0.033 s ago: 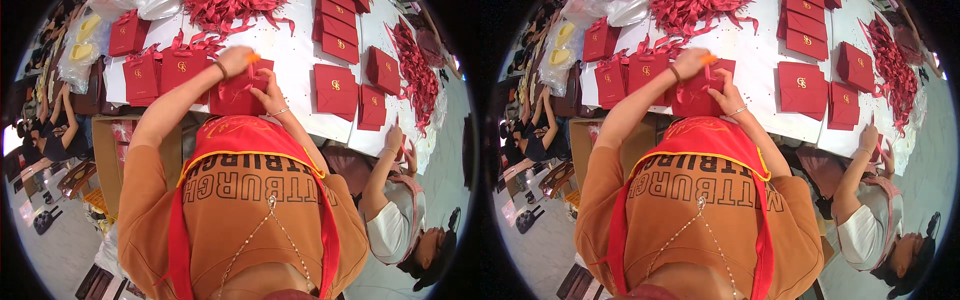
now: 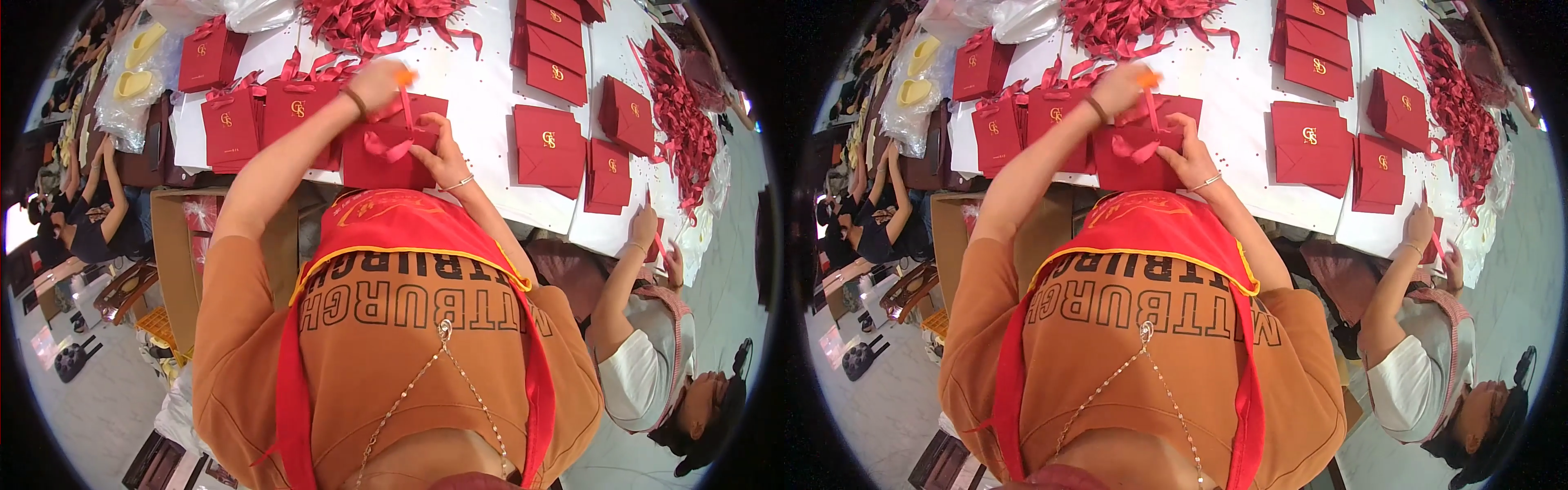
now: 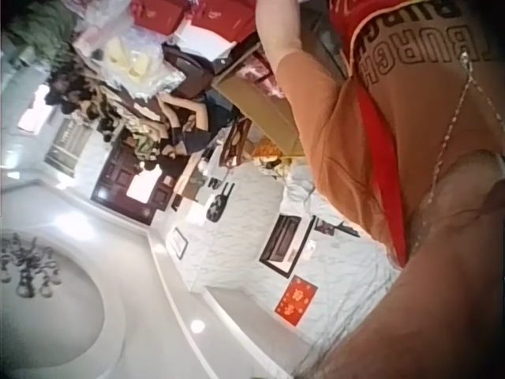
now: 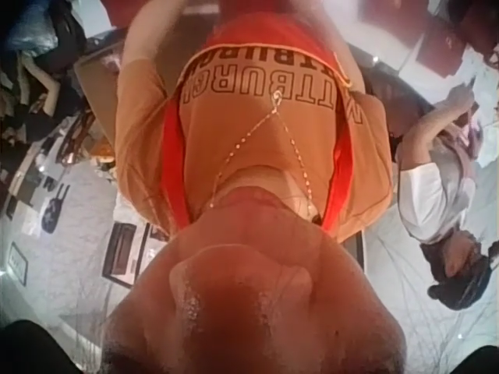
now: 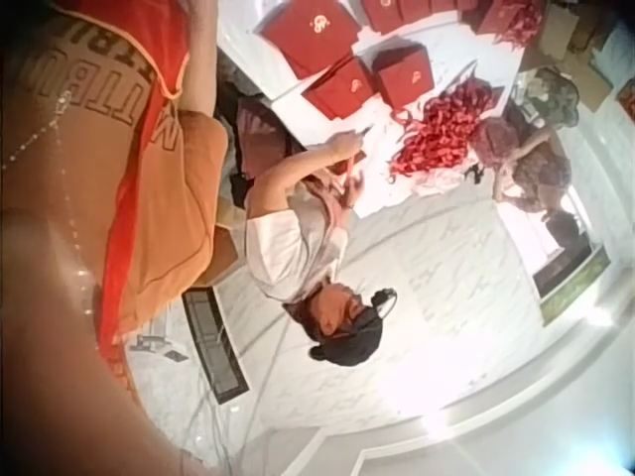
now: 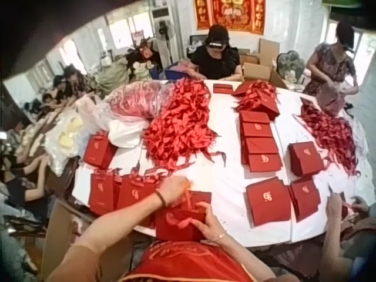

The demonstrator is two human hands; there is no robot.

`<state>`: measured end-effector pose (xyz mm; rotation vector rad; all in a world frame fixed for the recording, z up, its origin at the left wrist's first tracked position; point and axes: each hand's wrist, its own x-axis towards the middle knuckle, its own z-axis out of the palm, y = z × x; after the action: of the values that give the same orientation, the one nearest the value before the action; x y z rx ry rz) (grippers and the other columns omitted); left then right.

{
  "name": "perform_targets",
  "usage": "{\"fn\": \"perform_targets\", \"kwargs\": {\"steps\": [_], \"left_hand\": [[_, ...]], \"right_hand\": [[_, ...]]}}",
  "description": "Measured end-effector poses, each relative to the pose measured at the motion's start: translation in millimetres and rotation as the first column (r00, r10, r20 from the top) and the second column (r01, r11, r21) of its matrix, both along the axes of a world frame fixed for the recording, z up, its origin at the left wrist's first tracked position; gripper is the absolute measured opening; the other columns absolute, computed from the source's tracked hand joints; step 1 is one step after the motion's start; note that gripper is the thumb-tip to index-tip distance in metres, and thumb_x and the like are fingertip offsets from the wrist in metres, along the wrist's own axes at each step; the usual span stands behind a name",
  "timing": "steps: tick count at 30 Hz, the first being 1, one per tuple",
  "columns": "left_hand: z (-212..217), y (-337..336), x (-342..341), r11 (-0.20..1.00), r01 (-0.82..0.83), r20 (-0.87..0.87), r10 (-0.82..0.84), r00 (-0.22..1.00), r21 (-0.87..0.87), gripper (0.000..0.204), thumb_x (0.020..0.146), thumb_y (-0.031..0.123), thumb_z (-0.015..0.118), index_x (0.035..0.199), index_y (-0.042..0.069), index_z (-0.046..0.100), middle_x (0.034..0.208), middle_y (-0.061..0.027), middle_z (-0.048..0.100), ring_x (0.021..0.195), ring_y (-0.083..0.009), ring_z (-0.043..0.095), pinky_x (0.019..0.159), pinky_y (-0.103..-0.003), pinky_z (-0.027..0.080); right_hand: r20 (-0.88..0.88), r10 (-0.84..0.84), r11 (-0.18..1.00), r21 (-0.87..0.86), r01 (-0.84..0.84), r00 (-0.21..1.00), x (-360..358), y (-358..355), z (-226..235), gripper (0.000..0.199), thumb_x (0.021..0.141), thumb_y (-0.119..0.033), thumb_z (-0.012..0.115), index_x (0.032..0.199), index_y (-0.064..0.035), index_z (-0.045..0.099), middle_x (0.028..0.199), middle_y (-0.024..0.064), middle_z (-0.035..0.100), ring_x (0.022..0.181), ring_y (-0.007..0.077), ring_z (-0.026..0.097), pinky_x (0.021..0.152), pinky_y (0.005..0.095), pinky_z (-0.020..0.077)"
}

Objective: Tying red decorative ribbons onto red gift folders or cards in an assembly line.

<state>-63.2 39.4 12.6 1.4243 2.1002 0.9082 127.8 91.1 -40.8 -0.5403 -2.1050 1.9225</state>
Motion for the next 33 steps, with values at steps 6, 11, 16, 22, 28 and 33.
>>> {"fn": "perform_targets", "kwargs": {"steps": [6, 11, 16, 22, 28, 33], "left_hand": [[-0.4, 3.0, -27.6, 0.971, -0.233, 0.466, 0.187, 0.865, 0.043, 0.031, 0.085, 0.033, 0.053, 0.090, 0.004, 0.061, 0.070, 0.0007, 0.056, 0.060, -0.0061, 0.046, 0.053, -0.020, 0.038], [-16.4, -31.3, -5.7, 0.942, -0.335, 0.610, 0.285, 0.739, -0.034, 0.061, 0.083, 0.030, 0.058, 0.130, 0.008, 0.027, 0.112, -0.0119, 0.051, 0.097, -0.0170, 0.051, 0.078, -0.027, 0.044], [-21.4, -64.4, 25.8, 0.886, -0.425, 0.394, 0.329, 0.858, 0.186, 0.072, 0.064, 0.018, 0.076, 0.122, 0.004, 0.037, 0.119, -0.0122, 0.044, 0.107, -0.0229, 0.046, 0.089, -0.034, 0.039], [-34.2, -156.9, -66.4, 0.711, -0.661, 0.255, 0.610, 0.750, 0.241, 0.064, 0.065, 0.016, 0.075, 0.118, 0.005, 0.041, 0.109, -0.0105, 0.051, 0.104, -0.0220, 0.048, 0.090, -0.034, 0.038], [-51.1, -146.8, -70.9, 0.727, -0.605, -0.309, 0.686, 0.659, 0.325, 0.054, 0.066, 0.011, 0.070, 0.114, 0.008, 0.045, 0.109, -0.0148, 0.049, 0.101, -0.0333, 0.045, 0.086, -0.040, 0.039], [-54.9, -133.1, -56.3, 0.712, -0.674, -0.641, 0.613, 0.463, 0.195, 0.027, 0.072, 0.013, 0.061, 0.098, 0.015, 0.056, 0.115, -0.0098, 0.042, 0.106, -0.0323, 0.040, 0.085, -0.043, 0.035]], "right_hand": [[-0.040, 0.049, 0.995, -0.080, -0.053, 0.998, -1.5, 4.7, -1.1, 0.049, 0.081, -0.002, 0.057, 0.121, -0.0065, 0.029, 0.101, 0.0087, 0.050, 0.089, 0.0130, 0.053, 0.075, 0.0248, 0.0450], [-0.134, -0.331, 0.881, -0.399, 0.255, 0.934, -3.0, 9.1, 19.6, 0.043, 0.080, -0.004, 0.058, 0.115, -0.0046, 0.034, 0.102, 0.0093, 0.051, 0.091, 0.0156, 0.054, 0.075, 0.0257, 0.0473], [-0.039, -0.261, 0.944, -0.221, 0.247, 0.964, -22.0, 19.9, 25.2, 0.040, 0.082, -0.011, 0.059, 0.113, -0.0042, 0.035, 0.094, 0.0065, 0.052, 0.084, 0.0123, 0.054, 0.067, 0.0227, 0.0466], [0.007, -0.265, 0.916, -0.310, 0.254, 0.964, -29.8, 11.1, 31.8, 0.030, 0.083, -0.019, 0.058, 0.105, -0.0026, 0.046, 0.082, 0.0072, 0.059, 0.072, 0.0115, 0.057, 0.061, 0.0231, 0.0448], [0.073, -0.073, 0.983, -0.164, 0.085, 0.995, -31.3, 4.7, 13.2, 0.020, 0.083, -0.012, 0.056, 0.100, -0.0025, 0.053, 0.081, 0.0045, 0.059, 0.070, 0.0078, 0.054, 0.061, 0.0206, 0.0442], [0.037, -0.122, 0.990, 0.075, 0.119, 0.992, -25.3, 16.8, 0.1, 0.016, 0.082, -0.010, 0.056, 0.095, -0.0013, 0.055, 0.080, 0.0061, 0.061, 0.069, 0.0122, 0.058, 0.062, 0.0248, 0.0457]]}}
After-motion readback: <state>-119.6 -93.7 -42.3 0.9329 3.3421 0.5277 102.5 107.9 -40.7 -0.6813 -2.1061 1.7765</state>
